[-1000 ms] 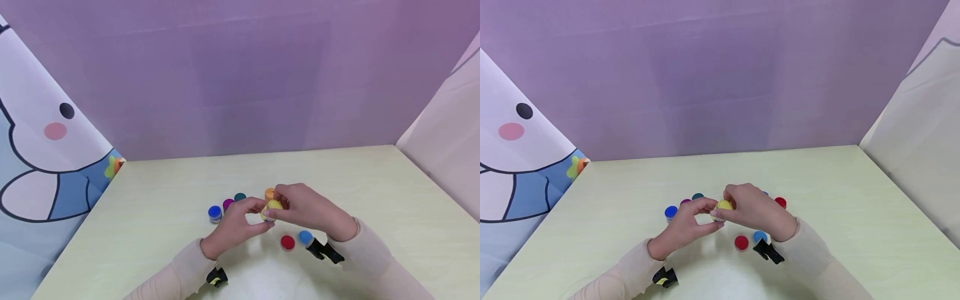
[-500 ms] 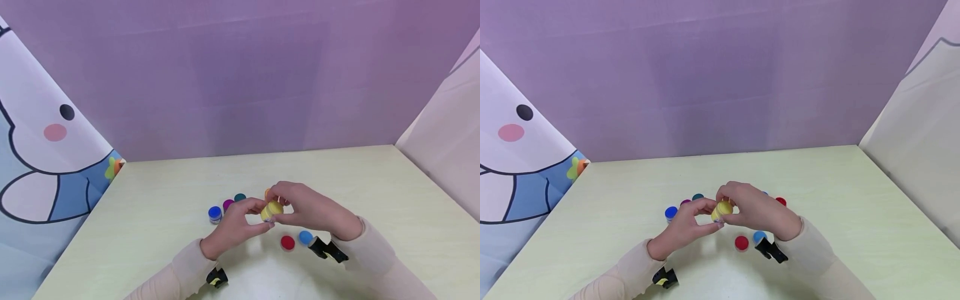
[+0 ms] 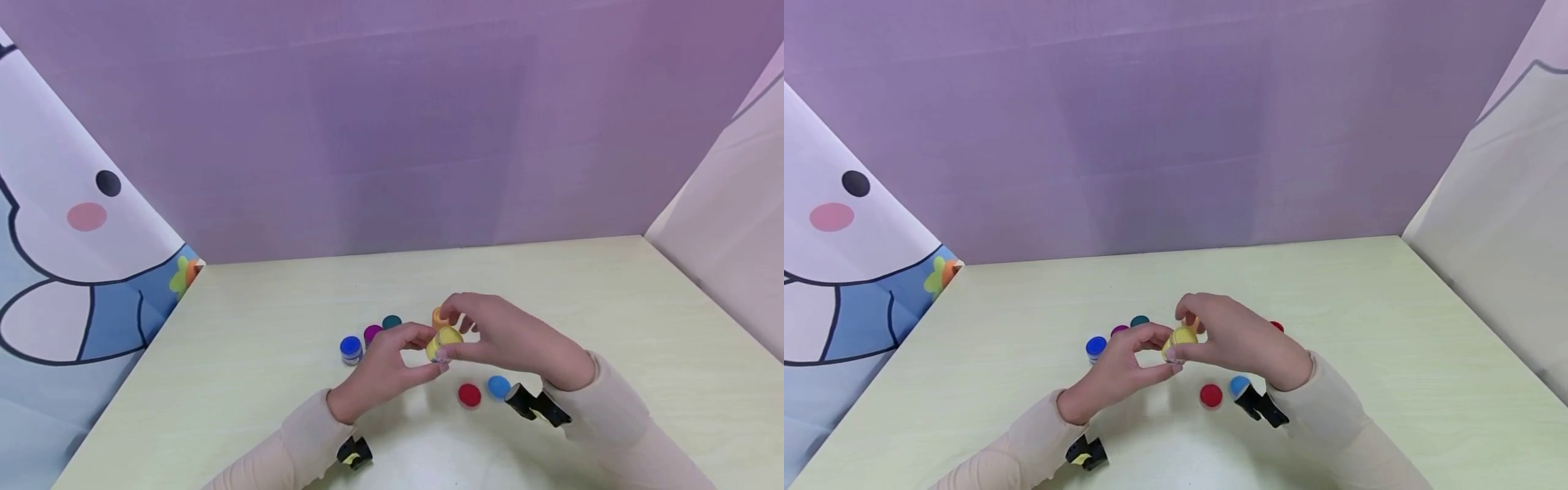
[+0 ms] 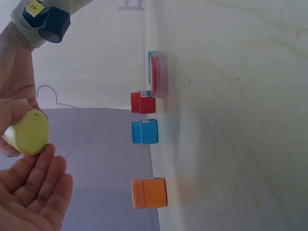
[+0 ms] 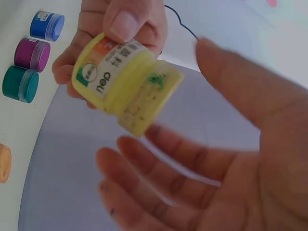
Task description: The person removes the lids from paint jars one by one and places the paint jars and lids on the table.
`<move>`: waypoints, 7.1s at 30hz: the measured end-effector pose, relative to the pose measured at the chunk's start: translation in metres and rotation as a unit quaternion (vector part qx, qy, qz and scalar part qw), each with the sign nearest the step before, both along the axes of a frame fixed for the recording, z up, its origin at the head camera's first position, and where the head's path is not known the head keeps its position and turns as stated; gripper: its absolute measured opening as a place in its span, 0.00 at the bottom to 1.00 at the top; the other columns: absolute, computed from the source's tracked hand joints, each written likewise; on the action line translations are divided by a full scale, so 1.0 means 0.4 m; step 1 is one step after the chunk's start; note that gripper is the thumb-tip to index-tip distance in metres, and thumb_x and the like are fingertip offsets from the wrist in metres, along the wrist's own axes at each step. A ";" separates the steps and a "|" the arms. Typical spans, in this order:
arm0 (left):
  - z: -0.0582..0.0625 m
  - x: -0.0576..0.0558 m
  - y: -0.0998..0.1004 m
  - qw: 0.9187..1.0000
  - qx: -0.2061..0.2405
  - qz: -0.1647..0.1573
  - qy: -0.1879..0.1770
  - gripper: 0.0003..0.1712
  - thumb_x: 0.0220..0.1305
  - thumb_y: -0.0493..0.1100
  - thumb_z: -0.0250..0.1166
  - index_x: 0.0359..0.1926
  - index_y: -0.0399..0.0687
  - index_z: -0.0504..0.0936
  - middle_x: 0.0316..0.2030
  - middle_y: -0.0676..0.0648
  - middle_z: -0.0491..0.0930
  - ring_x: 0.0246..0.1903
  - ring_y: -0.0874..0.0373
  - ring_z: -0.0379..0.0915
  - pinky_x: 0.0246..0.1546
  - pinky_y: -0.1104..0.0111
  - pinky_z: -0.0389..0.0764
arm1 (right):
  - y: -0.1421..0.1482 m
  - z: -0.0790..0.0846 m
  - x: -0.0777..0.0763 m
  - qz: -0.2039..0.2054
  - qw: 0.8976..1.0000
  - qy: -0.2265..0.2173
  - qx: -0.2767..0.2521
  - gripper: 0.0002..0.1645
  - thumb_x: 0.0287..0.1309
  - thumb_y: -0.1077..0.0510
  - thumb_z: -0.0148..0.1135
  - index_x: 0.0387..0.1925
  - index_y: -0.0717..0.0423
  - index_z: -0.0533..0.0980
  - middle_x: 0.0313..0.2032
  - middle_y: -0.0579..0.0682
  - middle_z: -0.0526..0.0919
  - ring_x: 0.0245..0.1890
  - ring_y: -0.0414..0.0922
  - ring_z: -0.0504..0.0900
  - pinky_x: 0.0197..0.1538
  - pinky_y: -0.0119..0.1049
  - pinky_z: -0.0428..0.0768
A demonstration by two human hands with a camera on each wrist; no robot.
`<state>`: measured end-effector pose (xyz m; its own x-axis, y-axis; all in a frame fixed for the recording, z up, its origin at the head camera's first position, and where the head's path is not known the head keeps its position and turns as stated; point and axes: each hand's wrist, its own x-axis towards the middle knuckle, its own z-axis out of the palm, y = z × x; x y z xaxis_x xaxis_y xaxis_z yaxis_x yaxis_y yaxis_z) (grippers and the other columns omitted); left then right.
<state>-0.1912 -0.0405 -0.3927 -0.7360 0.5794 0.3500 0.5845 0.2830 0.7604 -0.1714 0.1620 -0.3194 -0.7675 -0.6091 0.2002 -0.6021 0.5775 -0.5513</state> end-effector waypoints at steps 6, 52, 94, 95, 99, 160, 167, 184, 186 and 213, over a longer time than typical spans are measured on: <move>-0.003 -0.002 0.001 1.000 -0.010 0.008 0.007 0.19 0.52 0.50 0.68 0.44 0.52 0.76 0.40 0.59 0.77 0.41 0.67 0.71 0.44 0.68 0.74 | -0.007 0.001 0.005 -0.089 0.995 -0.042 0.009 0.19 0.51 0.42 0.62 0.30 0.53 0.73 0.22 0.41 0.74 0.20 0.38 0.72 0.24 0.33 0.75; -0.004 0.000 -0.001 0.999 -0.023 0.024 -0.001 0.20 0.52 0.51 0.67 0.45 0.51 0.76 0.41 0.58 0.77 0.41 0.65 0.71 0.44 0.66 0.74 | -0.002 -0.002 0.002 -0.075 0.996 -0.042 0.023 0.20 0.48 0.44 0.65 0.32 0.54 0.72 0.23 0.42 0.73 0.22 0.38 0.72 0.26 0.33 0.75; 0.002 -0.002 0.005 1.000 0.010 0.006 -0.005 0.18 0.52 0.49 0.67 0.45 0.51 0.76 0.40 0.59 0.77 0.41 0.66 0.71 0.44 0.66 0.74 | 0.018 0.009 -0.004 0.040 0.998 0.043 -0.026 0.16 0.47 0.63 0.66 0.41 0.54 0.74 0.39 0.42 0.77 0.34 0.36 0.75 0.40 0.31 0.77; 0.002 -0.002 0.005 1.000 0.010 0.005 -0.006 0.19 0.53 0.49 0.67 0.45 0.51 0.76 0.41 0.59 0.77 0.41 0.66 0.71 0.44 0.66 0.74 | 0.019 0.010 -0.004 0.039 0.998 0.042 -0.028 0.16 0.47 0.63 0.66 0.41 0.54 0.74 0.39 0.42 0.77 0.34 0.36 0.75 0.40 0.31 0.77; -0.002 -0.002 0.005 1.000 0.010 0.005 -0.009 0.18 0.53 0.49 0.67 0.45 0.51 0.76 0.41 0.58 0.78 0.41 0.65 0.71 0.44 0.67 0.74 | 0.022 0.013 -0.003 0.034 0.998 0.042 -0.031 0.16 0.47 0.63 0.66 0.40 0.54 0.74 0.39 0.42 0.77 0.34 0.36 0.75 0.40 0.31 0.77; 0.004 -0.025 0.022 0.998 0.035 0.013 -0.042 0.20 0.53 0.51 0.67 0.46 0.51 0.75 0.38 0.58 0.77 0.39 0.64 0.71 0.44 0.58 0.75 | 0.197 -0.179 0.025 -0.129 0.972 -0.143 0.132 0.20 0.36 0.61 0.73 0.30 0.50 0.71 0.27 0.41 0.71 0.30 0.44 0.70 0.32 0.34 0.75; 0.003 -0.025 0.023 0.998 0.041 0.011 -0.038 0.20 0.53 0.50 0.67 0.46 0.51 0.75 0.38 0.58 0.77 0.39 0.64 0.72 0.44 0.63 0.75 | 0.202 -0.200 0.024 -0.122 0.974 -0.136 0.137 0.18 0.36 0.60 0.72 0.29 0.49 0.70 0.26 0.41 0.71 0.29 0.43 0.70 0.33 0.37 0.74; 0.006 -0.020 0.014 0.997 0.035 0.024 -0.059 0.20 0.52 0.50 0.67 0.45 0.52 0.76 0.38 0.58 0.77 0.39 0.63 0.71 0.45 0.60 0.74 | 0.187 -0.212 0.029 -0.135 0.967 -0.146 0.158 0.17 0.36 0.57 0.73 0.27 0.49 0.71 0.22 0.42 0.69 0.25 0.42 0.68 0.30 0.37 0.71; 0.006 -0.021 0.015 0.997 0.035 0.024 -0.061 0.20 0.52 0.50 0.67 0.45 0.52 0.76 0.38 0.58 0.77 0.39 0.63 0.71 0.45 0.58 0.74 | 0.190 -0.209 0.026 -0.134 0.969 -0.140 0.156 0.18 0.36 0.55 0.74 0.27 0.49 0.71 0.22 0.43 0.69 0.25 0.42 0.68 0.29 0.36 0.70; -0.001 -0.023 0.012 0.999 0.035 0.008 -0.035 0.22 0.52 0.52 0.67 0.47 0.52 0.75 0.40 0.59 0.77 0.41 0.64 0.71 0.45 0.58 0.74 | 0.018 -0.071 0.013 -0.055 0.993 0.033 -0.100 0.27 0.45 0.47 0.69 0.46 0.51 0.71 0.41 0.40 0.75 0.38 0.37 0.74 0.43 0.35 0.76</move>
